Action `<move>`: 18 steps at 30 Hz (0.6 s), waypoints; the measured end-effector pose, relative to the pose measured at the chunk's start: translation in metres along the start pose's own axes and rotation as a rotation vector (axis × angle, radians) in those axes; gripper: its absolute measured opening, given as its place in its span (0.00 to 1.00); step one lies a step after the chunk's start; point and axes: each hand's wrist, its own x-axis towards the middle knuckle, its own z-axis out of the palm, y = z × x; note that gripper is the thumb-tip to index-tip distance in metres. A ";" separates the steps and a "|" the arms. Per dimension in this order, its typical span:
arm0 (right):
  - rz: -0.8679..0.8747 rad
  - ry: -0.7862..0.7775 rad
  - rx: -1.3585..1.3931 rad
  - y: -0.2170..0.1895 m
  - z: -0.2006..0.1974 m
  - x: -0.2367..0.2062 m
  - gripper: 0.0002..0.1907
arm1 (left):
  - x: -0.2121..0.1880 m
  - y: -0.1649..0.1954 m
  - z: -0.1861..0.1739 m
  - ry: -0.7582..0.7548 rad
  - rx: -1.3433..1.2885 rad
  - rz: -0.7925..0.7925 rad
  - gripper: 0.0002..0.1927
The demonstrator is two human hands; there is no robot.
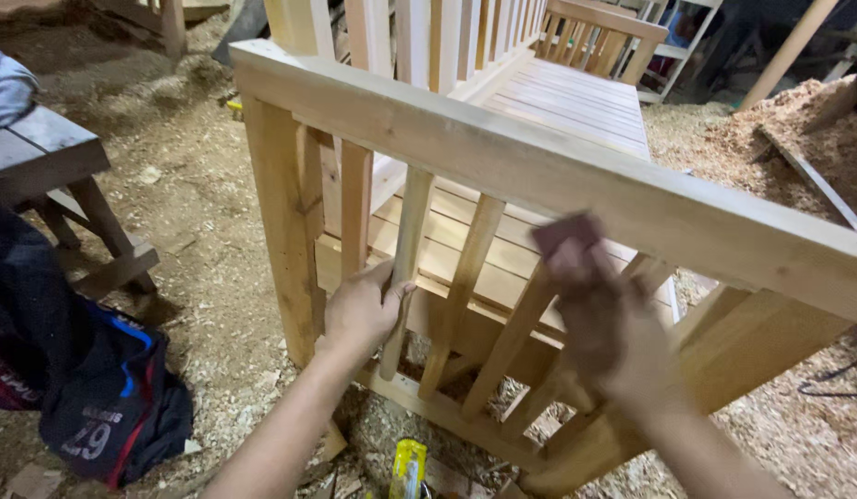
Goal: The person sands a wooden bench frame with a piece of sandpaper, rubbing the armrests, rails and slats by hand while steadying the bench with the other hand, working around the seat and edges of the unfinished furniture.
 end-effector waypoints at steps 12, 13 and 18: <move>-0.359 -0.276 1.902 -0.078 -0.092 -0.027 0.19 | 0.002 0.006 0.003 -0.063 0.032 -0.096 0.23; -0.297 -0.563 2.090 -0.053 -0.066 -0.021 0.18 | 0.002 0.006 0.004 -0.064 0.015 -0.094 0.22; 0.393 -0.062 1.550 -0.005 0.005 -0.022 0.27 | 0.000 0.006 0.004 -0.033 -0.104 -0.046 0.22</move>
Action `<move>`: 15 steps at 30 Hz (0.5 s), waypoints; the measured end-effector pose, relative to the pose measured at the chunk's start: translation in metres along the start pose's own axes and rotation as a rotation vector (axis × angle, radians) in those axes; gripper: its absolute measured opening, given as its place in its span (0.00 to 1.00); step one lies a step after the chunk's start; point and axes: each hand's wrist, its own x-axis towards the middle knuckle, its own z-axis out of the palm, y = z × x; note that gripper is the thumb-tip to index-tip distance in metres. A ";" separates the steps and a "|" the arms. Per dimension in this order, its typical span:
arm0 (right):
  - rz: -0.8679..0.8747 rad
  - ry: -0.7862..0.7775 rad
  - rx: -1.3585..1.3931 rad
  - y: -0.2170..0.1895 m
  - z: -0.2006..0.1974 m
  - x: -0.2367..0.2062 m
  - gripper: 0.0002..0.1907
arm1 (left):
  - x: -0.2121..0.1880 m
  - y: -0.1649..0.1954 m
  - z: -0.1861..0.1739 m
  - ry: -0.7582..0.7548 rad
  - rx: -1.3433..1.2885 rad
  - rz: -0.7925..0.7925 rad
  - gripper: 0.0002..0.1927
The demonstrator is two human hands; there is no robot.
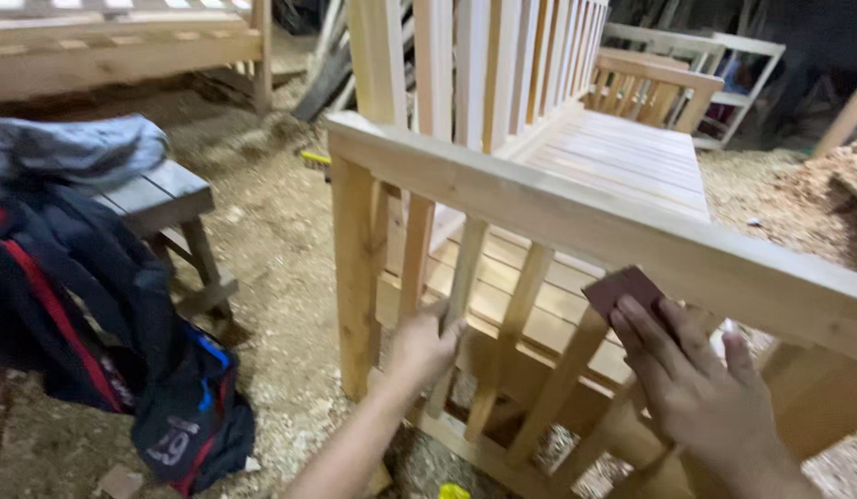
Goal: The person sands a wooden bench frame with a piece of sandpaper, rubbing the armrests, rails and slats by hand while steadying the bench with the other hand, working around the seat and edges of the unfinished furniture.
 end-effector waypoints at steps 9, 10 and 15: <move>-0.196 -0.472 0.118 -0.048 0.071 -0.027 0.29 | -0.002 -0.008 0.000 -0.087 -0.056 -0.024 0.25; -0.180 -0.524 0.120 -0.044 0.061 -0.025 0.30 | 0.000 -0.011 0.002 -0.058 -0.051 -0.008 0.25; -0.011 -0.127 -0.068 0.006 0.025 -0.051 0.31 | 0.005 -0.015 0.001 -0.078 0.089 -0.018 0.26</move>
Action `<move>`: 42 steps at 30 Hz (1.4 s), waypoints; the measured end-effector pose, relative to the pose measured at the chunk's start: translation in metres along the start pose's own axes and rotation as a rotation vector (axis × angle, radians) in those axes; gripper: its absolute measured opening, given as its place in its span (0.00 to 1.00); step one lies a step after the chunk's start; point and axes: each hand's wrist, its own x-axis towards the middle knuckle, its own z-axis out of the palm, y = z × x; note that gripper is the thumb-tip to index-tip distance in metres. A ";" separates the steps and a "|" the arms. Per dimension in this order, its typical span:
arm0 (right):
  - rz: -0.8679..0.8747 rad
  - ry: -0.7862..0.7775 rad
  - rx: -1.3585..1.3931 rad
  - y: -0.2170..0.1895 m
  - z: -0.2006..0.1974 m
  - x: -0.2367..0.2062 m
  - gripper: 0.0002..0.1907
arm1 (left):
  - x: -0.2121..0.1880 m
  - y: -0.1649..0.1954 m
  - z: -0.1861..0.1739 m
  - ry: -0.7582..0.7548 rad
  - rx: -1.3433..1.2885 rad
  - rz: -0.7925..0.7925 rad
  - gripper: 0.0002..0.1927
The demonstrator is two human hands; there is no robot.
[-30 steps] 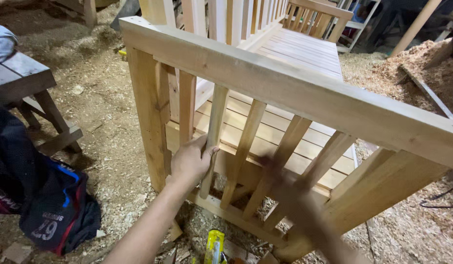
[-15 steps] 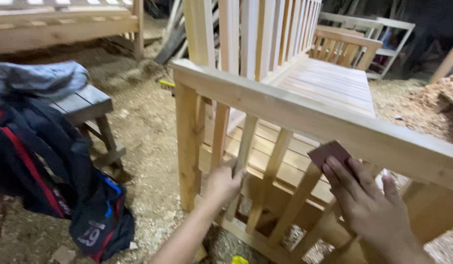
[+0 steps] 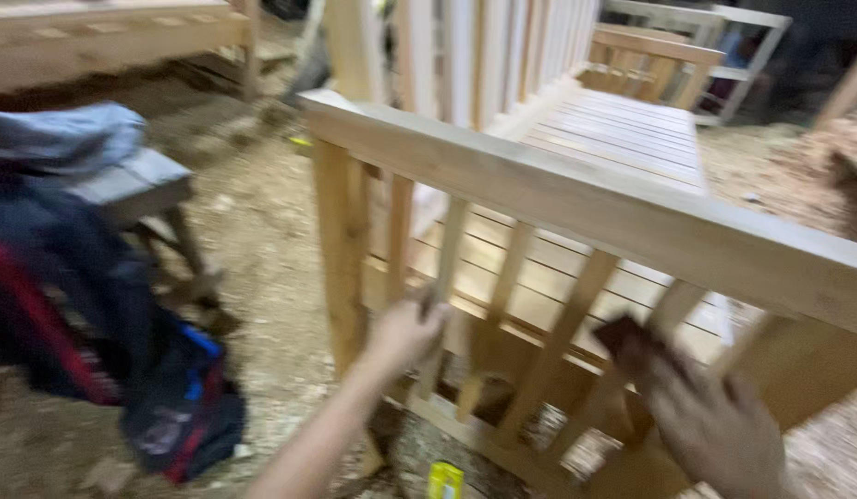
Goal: The person sands a wooden bench frame with a piece of sandpaper, rubbing the armrests, rails and slats by hand while steadying the bench with the other hand, working around the seat and edges of the unfinished furniture.
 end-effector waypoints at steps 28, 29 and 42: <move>-0.197 0.618 0.673 -0.119 -0.044 0.074 0.15 | -0.046 -0.028 0.000 0.084 -0.697 0.269 0.34; -0.117 0.627 1.039 -0.132 -0.058 0.085 0.14 | -0.047 -0.029 -0.001 -0.035 -1.021 0.288 0.33; 0.954 0.078 1.361 -0.211 -0.059 0.191 0.34 | -0.015 -0.059 -0.085 0.852 -1.191 -0.158 0.13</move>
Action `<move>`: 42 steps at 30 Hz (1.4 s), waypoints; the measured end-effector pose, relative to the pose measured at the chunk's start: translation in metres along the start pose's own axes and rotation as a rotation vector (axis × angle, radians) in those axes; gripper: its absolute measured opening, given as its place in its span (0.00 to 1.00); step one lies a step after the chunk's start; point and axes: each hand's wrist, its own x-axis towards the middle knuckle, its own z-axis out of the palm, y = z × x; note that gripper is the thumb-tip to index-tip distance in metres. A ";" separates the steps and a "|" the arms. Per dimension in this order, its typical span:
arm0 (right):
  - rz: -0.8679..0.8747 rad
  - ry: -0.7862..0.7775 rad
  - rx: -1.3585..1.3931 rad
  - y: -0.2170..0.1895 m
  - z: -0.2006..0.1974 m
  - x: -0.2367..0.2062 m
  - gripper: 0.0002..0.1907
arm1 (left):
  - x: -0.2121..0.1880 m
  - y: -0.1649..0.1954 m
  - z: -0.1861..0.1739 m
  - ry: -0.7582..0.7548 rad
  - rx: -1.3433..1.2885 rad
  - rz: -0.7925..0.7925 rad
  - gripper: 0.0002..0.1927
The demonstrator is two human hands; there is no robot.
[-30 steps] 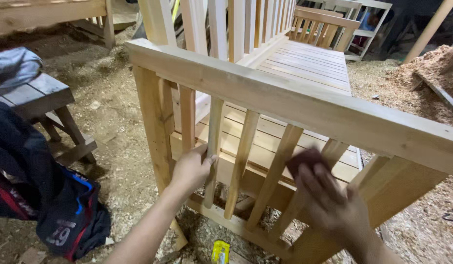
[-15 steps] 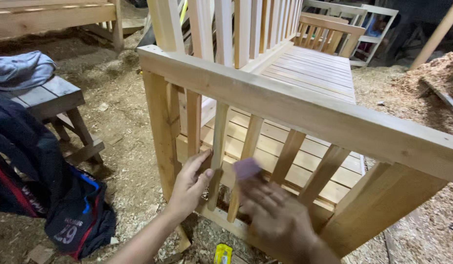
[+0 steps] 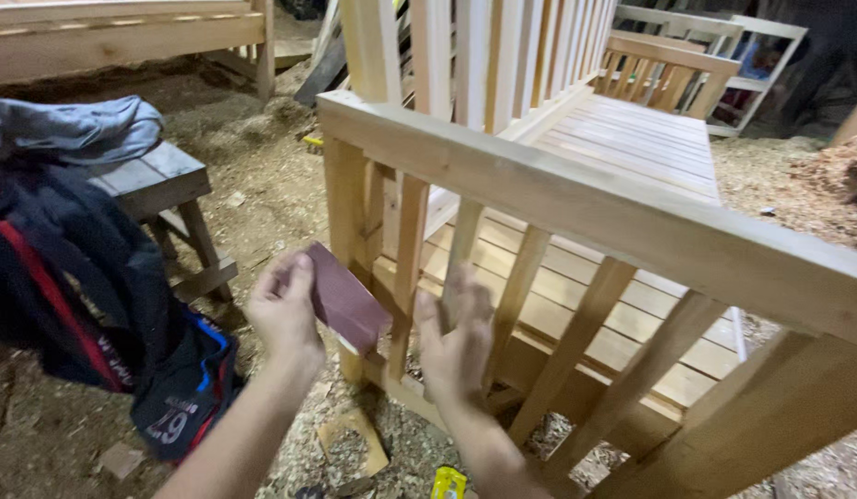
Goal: The person sands a wooden bench frame with a piece of sandpaper, rubbing the armrests, rails and slats by hand while steadying the bench with the other hand, working around the seat and edges of the unfinished furniture.
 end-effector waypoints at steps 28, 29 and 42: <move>-0.406 -0.016 0.565 0.051 0.041 0.073 0.24 | -0.045 -0.071 0.048 -0.635 0.668 0.500 0.38; -0.396 -0.008 0.571 0.051 0.041 0.071 0.23 | -0.039 -0.069 0.055 -0.617 0.676 0.552 0.38; -0.215 -0.033 0.517 0.056 0.052 0.063 0.19 | -0.054 -0.093 0.059 -0.240 0.750 0.464 0.39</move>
